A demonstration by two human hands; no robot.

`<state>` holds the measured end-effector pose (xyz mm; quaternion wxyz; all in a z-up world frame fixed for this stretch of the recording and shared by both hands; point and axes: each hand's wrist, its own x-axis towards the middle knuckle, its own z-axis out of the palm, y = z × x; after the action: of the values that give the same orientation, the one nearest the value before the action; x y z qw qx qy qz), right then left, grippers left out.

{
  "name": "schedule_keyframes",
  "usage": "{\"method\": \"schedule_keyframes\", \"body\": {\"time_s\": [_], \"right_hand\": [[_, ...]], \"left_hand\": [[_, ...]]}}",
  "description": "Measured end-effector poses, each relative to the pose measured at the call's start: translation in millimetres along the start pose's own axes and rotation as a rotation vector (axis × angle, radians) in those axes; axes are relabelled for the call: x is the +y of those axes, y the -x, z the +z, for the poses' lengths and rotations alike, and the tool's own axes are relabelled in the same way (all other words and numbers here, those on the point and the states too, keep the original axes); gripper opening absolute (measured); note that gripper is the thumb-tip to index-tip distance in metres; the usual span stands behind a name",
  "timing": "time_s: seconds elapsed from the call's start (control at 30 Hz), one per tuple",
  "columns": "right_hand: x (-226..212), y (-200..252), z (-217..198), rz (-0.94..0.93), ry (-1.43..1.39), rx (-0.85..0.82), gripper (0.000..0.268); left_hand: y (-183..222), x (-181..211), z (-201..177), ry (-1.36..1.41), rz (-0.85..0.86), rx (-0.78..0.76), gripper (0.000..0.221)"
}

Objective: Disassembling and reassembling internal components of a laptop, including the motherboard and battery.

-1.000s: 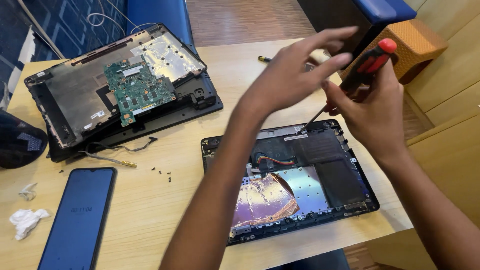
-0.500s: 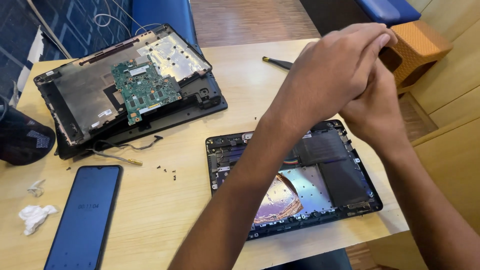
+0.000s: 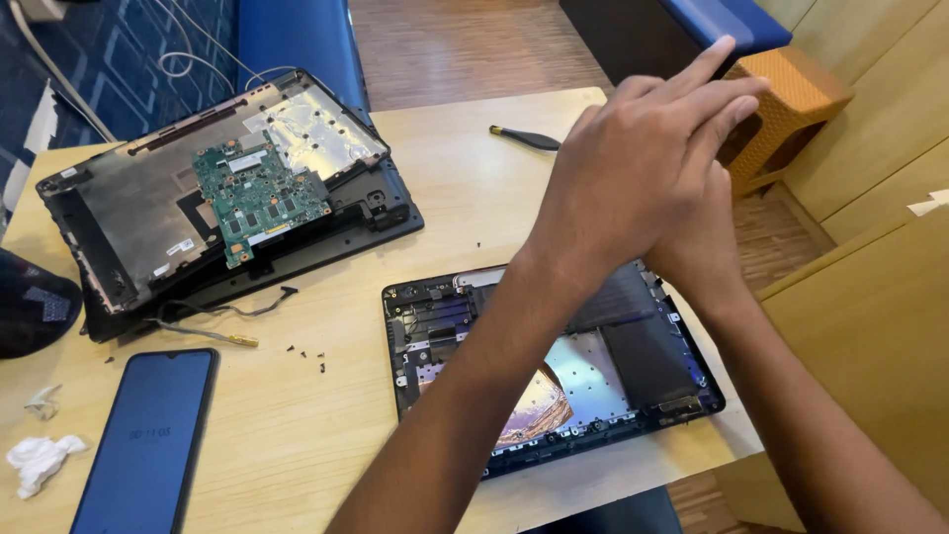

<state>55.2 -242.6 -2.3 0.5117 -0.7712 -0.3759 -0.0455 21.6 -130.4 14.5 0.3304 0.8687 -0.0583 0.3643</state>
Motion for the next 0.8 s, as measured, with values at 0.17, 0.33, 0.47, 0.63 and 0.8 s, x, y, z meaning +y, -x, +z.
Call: {"method": "schedule_keyframes", "body": {"time_s": [0.17,0.33,0.47,0.63,0.8], "right_hand": [[-16.0,-2.3,-8.3,0.216,-0.072,-0.176,0.007],[27.6,-11.1,-5.6,0.202,0.114,-0.021,0.032],[24.9,-18.8,-4.3,0.039,0.354,-0.071,0.016],[-8.5,-8.2,-11.1,0.381,0.013,-0.307,0.023],[28.5,-1.2,-8.3,0.123,0.220,0.006,0.039]], "left_hand": [[-0.4,-18.5,16.7,-0.116,0.025,0.024,0.039],[-4.8,-16.5,19.3,-0.145,0.021,0.062,0.035],[-9.0,-10.3,10.4,-0.026,-0.042,0.052,0.033],[-8.5,-16.2,13.6,-0.090,-0.061,0.036,0.032],[-11.3,-25.6,35.9,-0.063,-0.056,0.107,0.035]]}}
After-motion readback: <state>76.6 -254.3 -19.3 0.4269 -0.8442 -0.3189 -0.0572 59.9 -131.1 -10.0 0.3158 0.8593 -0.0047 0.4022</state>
